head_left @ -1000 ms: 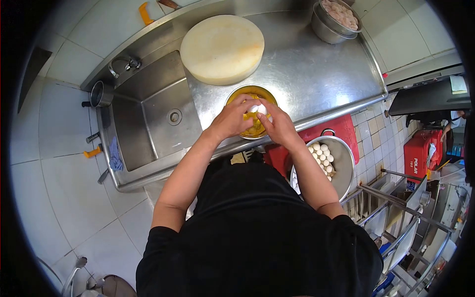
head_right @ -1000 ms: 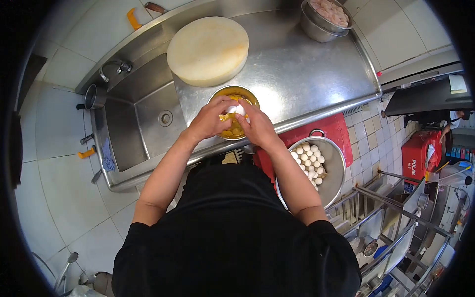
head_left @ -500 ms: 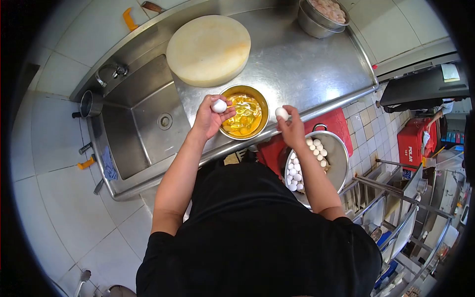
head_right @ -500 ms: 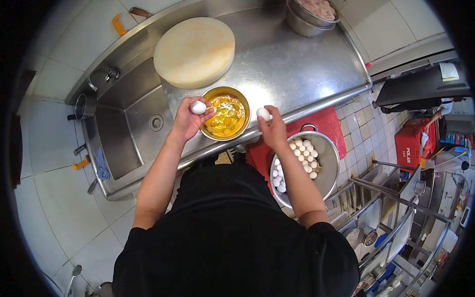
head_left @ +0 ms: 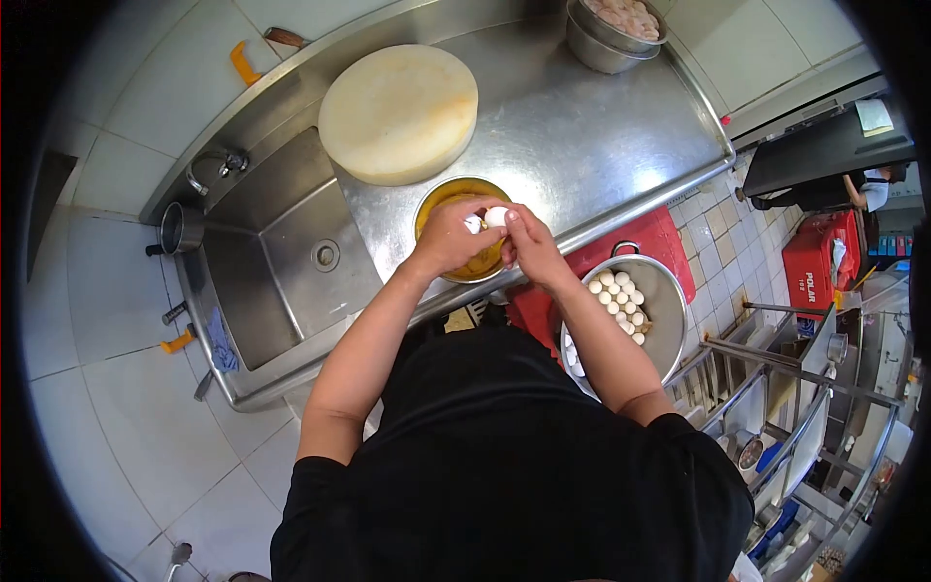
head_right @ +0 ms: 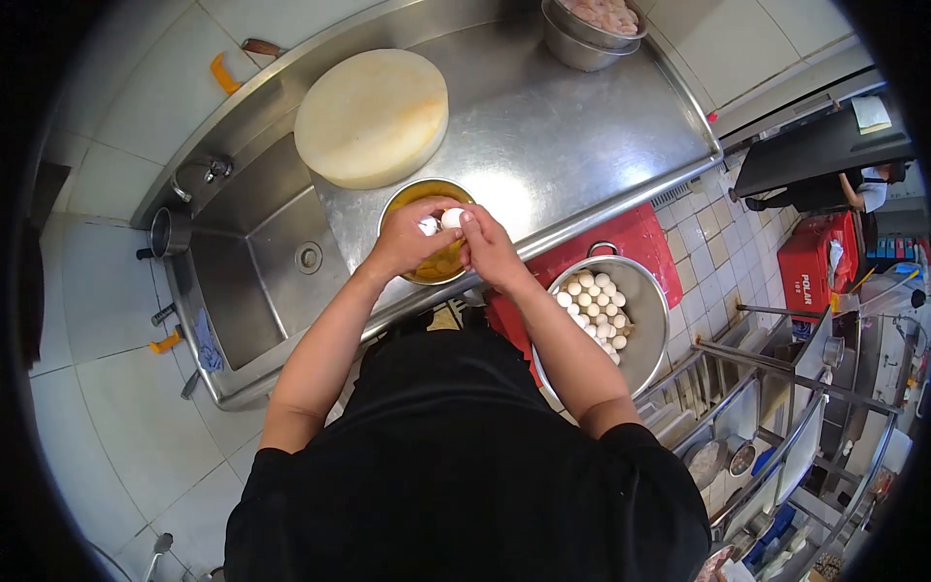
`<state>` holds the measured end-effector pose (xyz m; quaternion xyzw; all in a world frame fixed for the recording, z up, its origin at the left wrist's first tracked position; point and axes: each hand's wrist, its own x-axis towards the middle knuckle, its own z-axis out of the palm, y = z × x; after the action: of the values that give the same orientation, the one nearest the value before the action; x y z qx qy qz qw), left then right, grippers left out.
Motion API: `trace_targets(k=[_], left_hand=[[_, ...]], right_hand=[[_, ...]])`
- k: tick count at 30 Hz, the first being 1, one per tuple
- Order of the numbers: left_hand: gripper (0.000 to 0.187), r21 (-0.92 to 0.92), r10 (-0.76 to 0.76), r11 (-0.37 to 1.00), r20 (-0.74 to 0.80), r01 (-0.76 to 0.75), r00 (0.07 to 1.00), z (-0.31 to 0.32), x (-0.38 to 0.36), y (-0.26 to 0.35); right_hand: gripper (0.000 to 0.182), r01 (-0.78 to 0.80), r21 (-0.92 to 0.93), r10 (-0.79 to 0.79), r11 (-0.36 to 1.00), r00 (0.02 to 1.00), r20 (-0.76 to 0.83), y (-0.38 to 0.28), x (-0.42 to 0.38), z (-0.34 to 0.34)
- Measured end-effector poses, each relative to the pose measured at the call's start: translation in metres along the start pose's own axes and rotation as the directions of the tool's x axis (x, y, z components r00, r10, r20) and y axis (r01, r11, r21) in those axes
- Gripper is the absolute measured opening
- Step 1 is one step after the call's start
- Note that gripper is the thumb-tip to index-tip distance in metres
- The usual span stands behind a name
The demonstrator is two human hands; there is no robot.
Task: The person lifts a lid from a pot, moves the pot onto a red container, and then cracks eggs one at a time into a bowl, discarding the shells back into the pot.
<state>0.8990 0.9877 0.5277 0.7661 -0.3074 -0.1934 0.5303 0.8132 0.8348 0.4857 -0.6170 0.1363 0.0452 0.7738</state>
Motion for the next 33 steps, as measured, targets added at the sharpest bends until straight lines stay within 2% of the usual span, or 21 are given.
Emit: trace_targets(k=[2,4,7,11,13,16,20,21,22,23,24,25,26,28,29,31,32,33], left_hand=[[0.036,0.052,0.025,0.998,-0.038,-0.023,0.999,-0.003,-0.001,0.003],[0.038,0.080,-0.005,0.997,0.014,0.004,1.000,-0.008,-0.002,0.003],[0.041,0.171,0.007,0.985,0.022,-0.010,1.000,-0.010,-0.006,-0.003],[0.042,0.181,-0.037,0.983,0.007,0.035,0.999,-0.009,-0.009,-0.011],[0.042,0.209,-0.011,0.978,0.005,0.010,1.000,-0.010,-0.008,-0.015],[0.042,0.272,0.041,0.961,0.008,-0.042,0.999,-0.012,-0.005,-0.018],[0.041,0.286,0.016,0.958,0.014,-0.019,1.000,-0.020,-0.001,-0.023],[0.041,0.315,0.084,0.946,0.002,-0.080,0.996,-0.021,0.000,-0.026],[0.041,0.343,0.151,0.929,-0.005,-0.140,0.989,-0.021,0.000,-0.028],[0.041,0.342,0.148,0.929,0.004,-0.141,0.989,-0.019,-0.001,-0.031],[0.042,0.358,0.151,0.924,-0.008,-0.138,0.988,-0.019,0.000,-0.030],[0.044,0.373,0.154,0.918,-0.018,-0.136,0.988,-0.017,0.000,-0.029],[0.044,0.372,0.152,0.918,-0.002,-0.140,0.988,-0.014,0.000,-0.029],[0.047,0.351,0.189,0.922,-0.047,-0.160,0.981,-0.006,0.001,-0.023],[0.047,0.347,0.186,0.923,-0.024,-0.166,0.982,-0.003,0.001,-0.026],[0.048,0.380,0.209,0.909,-0.063,-0.170,0.976,0.006,0.000,-0.034],[0.046,0.352,0.118,0.932,-0.062,-0.089,0.991,0.008,-0.002,-0.037],[0.047,0.209,0.031,0.978,-0.114,-0.006,0.993,0.008,-0.006,-0.035]], right_hand=[[0.039,0.009,-0.042,-0.009,0.999,1.000,-0.006,0.001,0.003,0.005],[0.040,0.025,-0.137,-0.020,0.990,0.999,0.036,0.004,0.005,0.007],[0.040,0.015,-0.163,-0.001,0.986,0.996,0.088,0.005,0.005,0.008],[0.039,0.047,-0.198,-0.021,0.979,0.991,0.131,0.003,0.007,0.011],[0.038,0.061,-0.307,-0.014,0.950,0.988,0.153,0.003,0.010,0.009],[0.037,0.140,-0.343,-0.075,0.929,0.978,0.196,0.008,0.016,0.006],[0.034,0.137,-0.398,-0.042,0.907,0.970,0.239,0.005,0.020,-0.003],[0.035,0.407,-0.558,-0.301,0.723,0.913,0.275,0.003,0.023,-0.003],[0.037,0.596,-0.673,-0.515,0.438,0.780,0.356,0.003,0.024,-0.003],[0.037,0.590,-0.675,-0.515,0.444,0.784,0.347,0.002,0.020,-0.004],[0.039,0.426,-0.731,-0.341,0.533,0.899,0.276,-0.013,0.013,0.000],[0.041,0.242,-0.771,-0.148,0.589,0.970,0.191,-0.020,0.009,0.002],[0.041,0.230,-0.769,-0.147,0.597,0.973,0.177,-0.011,0.010,0.001],[0.044,0.359,-0.708,-0.389,0.608,0.912,0.128,0.007,0.017,-0.001],[0.044,0.342,-0.708,-0.386,0.618,0.917,0.106,0.013,0.018,-0.001],[0.046,0.343,-0.561,-0.346,0.753,0.932,0.107,0.015,0.012,-0.001],[0.046,0.302,-0.569,-0.328,0.765,0.943,0.060,0.015,0.005,-0.006],[0.047,0.199,-0.550,-0.226,0.811,0.974,0.020,0.005,-0.003,-0.013]])
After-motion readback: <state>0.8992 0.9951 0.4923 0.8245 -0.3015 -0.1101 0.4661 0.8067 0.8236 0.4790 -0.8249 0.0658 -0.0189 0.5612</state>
